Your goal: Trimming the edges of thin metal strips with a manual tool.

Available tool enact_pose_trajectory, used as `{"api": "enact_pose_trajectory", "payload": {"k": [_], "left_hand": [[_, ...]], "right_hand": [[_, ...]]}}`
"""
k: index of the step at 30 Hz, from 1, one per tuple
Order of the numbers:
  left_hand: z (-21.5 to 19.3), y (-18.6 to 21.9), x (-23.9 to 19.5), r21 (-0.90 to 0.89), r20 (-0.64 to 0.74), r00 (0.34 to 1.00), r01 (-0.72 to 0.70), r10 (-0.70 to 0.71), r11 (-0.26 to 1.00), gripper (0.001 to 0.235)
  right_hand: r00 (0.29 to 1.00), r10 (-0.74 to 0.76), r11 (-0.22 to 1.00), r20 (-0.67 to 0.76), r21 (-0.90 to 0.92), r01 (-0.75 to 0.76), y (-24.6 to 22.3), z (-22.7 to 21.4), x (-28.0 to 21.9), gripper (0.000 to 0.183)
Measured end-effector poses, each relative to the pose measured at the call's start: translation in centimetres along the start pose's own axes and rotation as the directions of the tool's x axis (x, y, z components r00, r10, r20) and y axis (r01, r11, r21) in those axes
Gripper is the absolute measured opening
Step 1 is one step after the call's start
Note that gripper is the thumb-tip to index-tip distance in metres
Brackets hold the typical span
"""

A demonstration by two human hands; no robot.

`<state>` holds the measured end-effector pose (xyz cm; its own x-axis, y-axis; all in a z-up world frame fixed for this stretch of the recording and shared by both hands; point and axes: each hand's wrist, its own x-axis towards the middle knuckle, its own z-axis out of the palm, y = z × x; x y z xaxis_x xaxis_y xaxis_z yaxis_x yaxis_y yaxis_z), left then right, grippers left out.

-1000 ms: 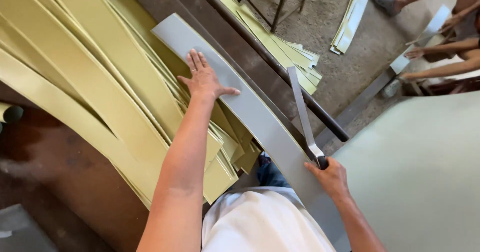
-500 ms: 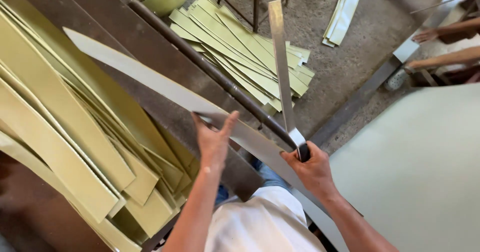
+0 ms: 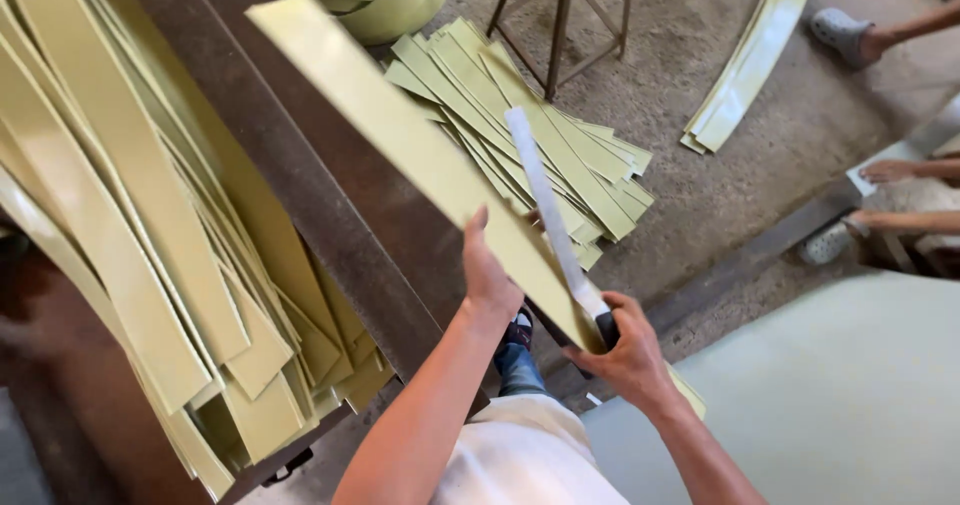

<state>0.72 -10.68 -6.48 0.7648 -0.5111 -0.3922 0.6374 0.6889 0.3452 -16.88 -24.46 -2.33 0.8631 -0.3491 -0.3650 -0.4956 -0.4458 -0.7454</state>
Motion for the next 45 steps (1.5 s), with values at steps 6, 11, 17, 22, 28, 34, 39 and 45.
{"api": "enact_pose_trajectory", "payload": {"k": [6, 11, 17, 22, 28, 34, 39, 45], "left_hand": [[7.3, 1.7, 2.3, 0.205, -0.095, 0.995, 0.056, -0.037, 0.977, 0.082], [2.2, 1.1, -2.1, 0.859, -0.176, 0.981, 0.110, 0.087, 0.499, 0.076], [-1.1, 7.3, -17.4, 0.959, -0.254, 0.909, 0.192, 0.330, 0.209, 0.044], [-7.2, 15.5, -22.9, 0.935, -0.230, 0.619, 0.353, 0.751, -0.004, 0.031], [-15.9, 29.1, -22.7, 0.802, 0.045, 0.388, 0.536, 0.921, -0.265, 0.047], [-20.6, 36.2, -19.9, 0.703, -0.411, 0.456, 0.710, 0.790, -0.044, 0.128], [-20.2, 37.5, -21.0, 0.760, -0.390, 0.526, 0.647, 0.756, -0.059, 0.125], [-20.0, 38.7, -23.0, 0.869, -0.146, 0.443, 0.485, 0.885, -0.100, 0.099]], "right_hand": [[0.993, -0.058, 0.985, -0.103, -0.168, 0.040, 0.2, -2.1, 8.7, 0.069], [0.944, -0.215, 0.925, -0.252, -0.361, 0.114, 9.9, 0.5, 22.7, 0.075], [0.934, 0.305, 0.848, -0.188, -0.393, -0.356, 24.4, 5.2, 22.7, 0.050], [0.930, 0.321, 0.881, -0.176, -0.306, -0.362, 22.2, 4.9, 14.5, 0.051], [0.977, 0.046, 0.963, -0.207, -0.251, -0.099, 7.7, 6.4, 6.0, 0.041], [0.977, -0.138, 0.975, -0.161, -0.193, 0.106, -6.4, 13.2, 1.0, 0.036], [0.916, -0.394, 0.895, -0.076, -0.260, 0.363, -10.1, 20.9, -0.4, 0.034], [0.951, -0.305, 0.888, 0.049, -0.346, 0.303, -11.8, 24.4, -1.6, 0.036]]}}
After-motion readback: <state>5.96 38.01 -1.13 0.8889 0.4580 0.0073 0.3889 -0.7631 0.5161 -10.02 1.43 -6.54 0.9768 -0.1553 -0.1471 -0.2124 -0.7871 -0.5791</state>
